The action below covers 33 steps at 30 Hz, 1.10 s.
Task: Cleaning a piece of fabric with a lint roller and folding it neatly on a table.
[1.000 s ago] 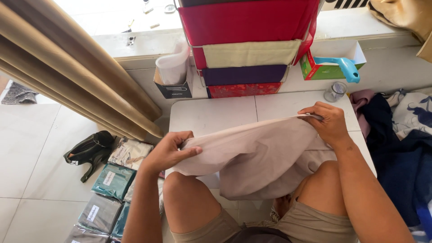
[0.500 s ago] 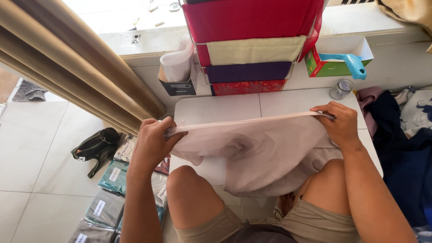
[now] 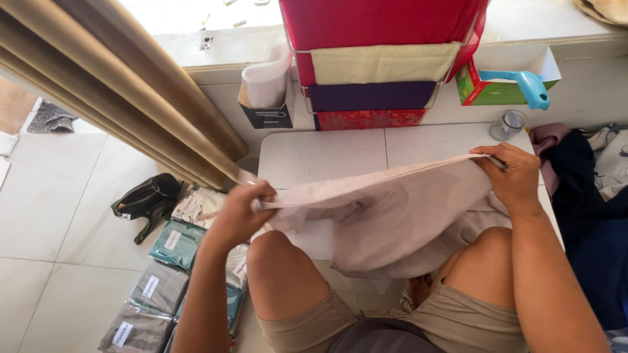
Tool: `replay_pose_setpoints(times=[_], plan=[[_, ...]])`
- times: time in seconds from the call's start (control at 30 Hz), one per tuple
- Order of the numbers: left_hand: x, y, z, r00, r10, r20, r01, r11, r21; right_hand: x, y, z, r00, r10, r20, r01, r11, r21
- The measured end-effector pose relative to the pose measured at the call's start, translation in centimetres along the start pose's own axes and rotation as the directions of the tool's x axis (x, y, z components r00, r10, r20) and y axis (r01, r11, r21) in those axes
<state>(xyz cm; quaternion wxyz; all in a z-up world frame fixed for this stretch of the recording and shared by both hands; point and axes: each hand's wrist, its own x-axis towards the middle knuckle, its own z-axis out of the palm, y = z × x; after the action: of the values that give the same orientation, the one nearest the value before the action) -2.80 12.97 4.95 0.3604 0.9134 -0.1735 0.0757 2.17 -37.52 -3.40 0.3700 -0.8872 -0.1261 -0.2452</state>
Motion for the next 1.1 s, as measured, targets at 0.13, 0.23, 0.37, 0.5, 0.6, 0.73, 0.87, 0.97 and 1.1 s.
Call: replay_pose_setpoints(times=[0.13,0.23,0.37,0.5,0.6,0.73,0.87,0.97,1.1], plan=[[-0.6,-0.9,0.8,0.953,-0.244,0.180,0.268,0.955,-0.124,-0.6,1.7,-0.3,0.986,0.166,0.025,-0.168,0.980,0.105],[-0.6,-1.1,0.2,0.920,-0.336,0.201,0.376,0.901,-0.215,-0.9,2.0,-0.8,0.974,0.226,0.028,-0.228,0.969,0.095],[-0.1,-1.4,-0.5,0.964,-0.238,0.118,0.242,0.970,-0.013,-1.1,2.8,-1.0,0.963,0.269,0.024,-0.270,0.958,0.100],[0.5,-0.2,-1.7,0.963,-0.244,0.117,0.253,0.965,-0.066,-1.3,3.6,-1.3,0.961,0.278,-0.010,-0.276,0.957,0.091],[0.6,-0.4,-2.5,0.873,-0.454,0.180,0.452,0.890,0.053,-1.5,4.9,-1.5,0.957,0.288,-0.045,-0.280,0.952,0.123],[-0.2,-1.9,-3.9,0.803,-0.509,0.310,0.580,0.788,-0.208,-1.9,5.9,-1.6,0.949,0.306,-0.076,-0.298,0.950,0.094],[-1.2,-4.1,-4.8,0.829,-0.444,0.340,0.556,0.724,-0.409,-2.0,6.6,-1.6,0.947,0.310,-0.083,-0.305,0.950,0.068],[-2.1,-6.5,-4.7,0.947,-0.259,0.189,0.320,0.736,-0.597,-2.0,7.0,-1.3,0.951,0.302,-0.071,-0.294,0.950,0.108],[-2.9,-10.7,-3.4,0.972,-0.226,-0.064,0.076,0.560,-0.825,-1.4,6.2,-0.7,0.930,0.367,0.023,-0.364,0.911,0.195]])
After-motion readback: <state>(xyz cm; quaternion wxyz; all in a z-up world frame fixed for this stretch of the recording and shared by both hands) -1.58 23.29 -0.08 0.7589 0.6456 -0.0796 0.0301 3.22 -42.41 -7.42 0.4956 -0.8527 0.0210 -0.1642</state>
